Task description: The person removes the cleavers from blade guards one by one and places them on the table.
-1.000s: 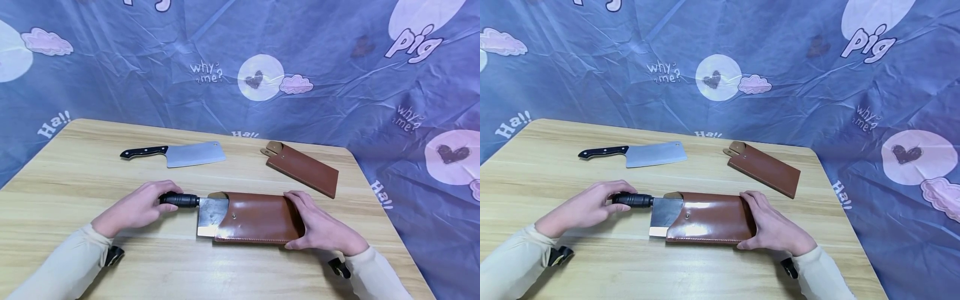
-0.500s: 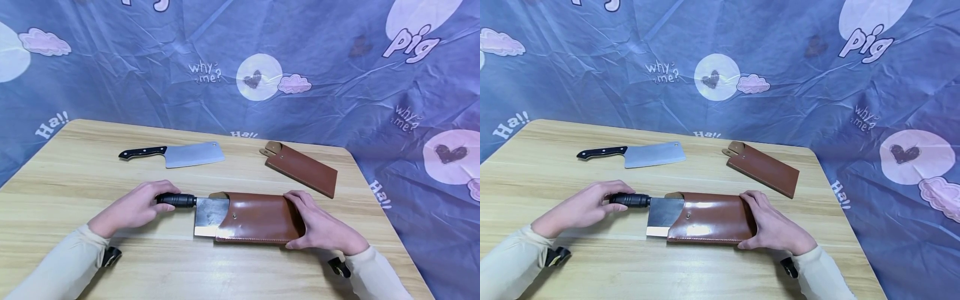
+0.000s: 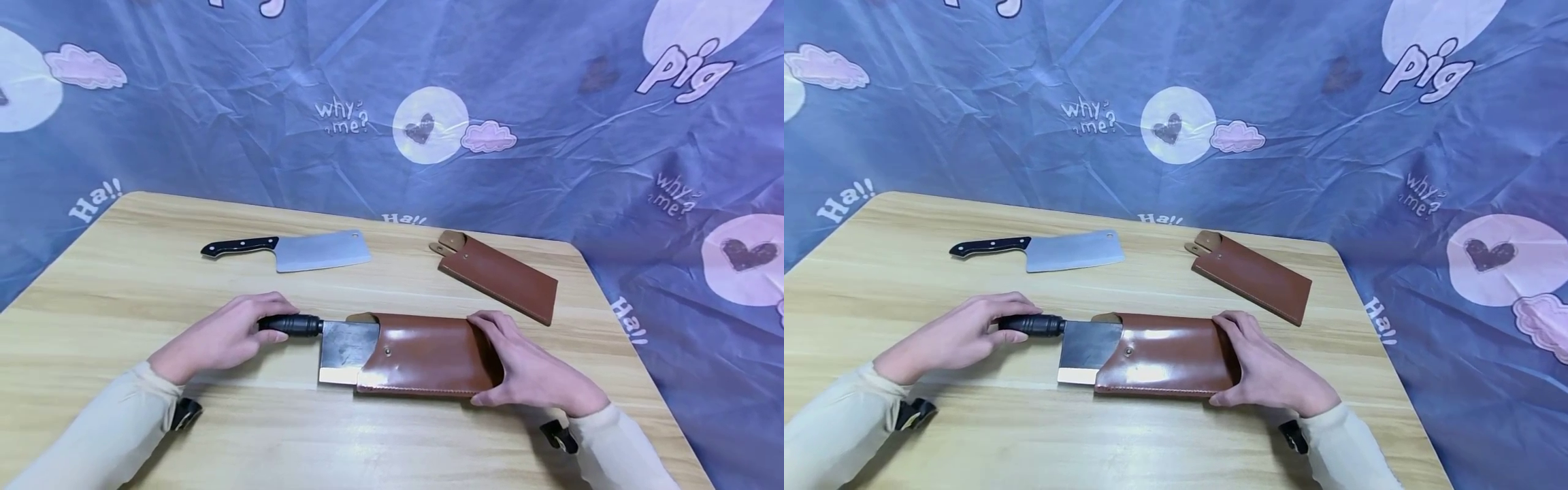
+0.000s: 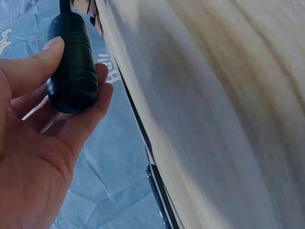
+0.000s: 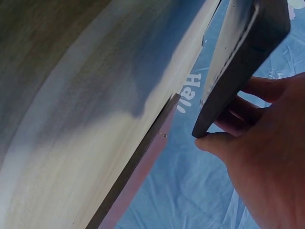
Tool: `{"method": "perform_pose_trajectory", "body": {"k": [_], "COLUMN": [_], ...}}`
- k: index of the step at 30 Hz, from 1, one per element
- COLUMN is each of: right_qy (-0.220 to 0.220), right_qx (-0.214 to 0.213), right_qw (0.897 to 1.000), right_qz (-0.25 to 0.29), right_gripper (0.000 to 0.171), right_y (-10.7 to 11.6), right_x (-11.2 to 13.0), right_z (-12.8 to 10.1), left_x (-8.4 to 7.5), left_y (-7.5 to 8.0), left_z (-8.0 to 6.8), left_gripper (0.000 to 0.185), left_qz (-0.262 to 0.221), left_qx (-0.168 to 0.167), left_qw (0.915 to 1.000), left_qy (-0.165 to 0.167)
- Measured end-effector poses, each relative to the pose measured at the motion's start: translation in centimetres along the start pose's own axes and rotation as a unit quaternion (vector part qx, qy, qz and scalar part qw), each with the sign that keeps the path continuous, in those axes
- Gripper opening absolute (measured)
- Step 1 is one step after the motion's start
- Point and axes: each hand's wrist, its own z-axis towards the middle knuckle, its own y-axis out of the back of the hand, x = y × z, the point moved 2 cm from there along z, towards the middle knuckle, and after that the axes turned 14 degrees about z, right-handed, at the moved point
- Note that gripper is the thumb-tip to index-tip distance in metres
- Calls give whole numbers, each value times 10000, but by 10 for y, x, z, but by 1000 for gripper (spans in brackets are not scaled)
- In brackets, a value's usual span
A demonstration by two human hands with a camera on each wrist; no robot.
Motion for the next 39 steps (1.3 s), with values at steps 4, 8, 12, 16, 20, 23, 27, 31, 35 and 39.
{"method": "perform_pose_trajectory", "body": {"k": [4, 8, 12, 16, 20, 23, 27, 31, 35, 39], "right_qy": [-9, -12, -31, 62, 85, 76, 82, 78, -28, -186], "right_qx": [-3, 7, 10, 22, -5, -45, -42, 8, 119, 206], "right_qw": [10000, 10000, 10000, 10000, 10000, 9999, 9999, 9999, 9999, 9996], "right_qz": [-60, -85, -21, -8, -50, -87, -114, -84, -20, 31], "right_gripper": [115, 115, 114, 113, 113, 113, 112, 113, 115, 116], "right_y": [3, 2, 2, 1, 2, 3, 3, 3, 4, 4], "right_x": [0, 0, -1, -1, -1, -2, -1, 0, 1, 1], "right_z": [1, 1, 0, 0, 1, 0, -1, -1, -1, 0], "left_x": [2, 3, 4, 4, 3, 3, 3, 4, 4, 3], "left_y": [0, 1, 0, 0, 0, 0, -1, 0, 1, 2], "left_z": [3, 3, 2, 0, 0, 1, 1, 1, -1, -2], "left_gripper": [33, 32, 32, 33, 32, 32, 33, 33, 33, 34], "left_qz": [-40, -5, 19, 19, 29, 37, 55, 98, 200, 244], "left_qx": [-82, -114, -52, -4, -29, -32, 14, 11, 9, 46], "left_qw": [10000, 9999, 9998, 9996, 9996, 9997, 9997, 9997, 9995, 9993], "left_qy": [-16, 52, 173, 264, 264, 257, 244, 241, 259, 269]}}
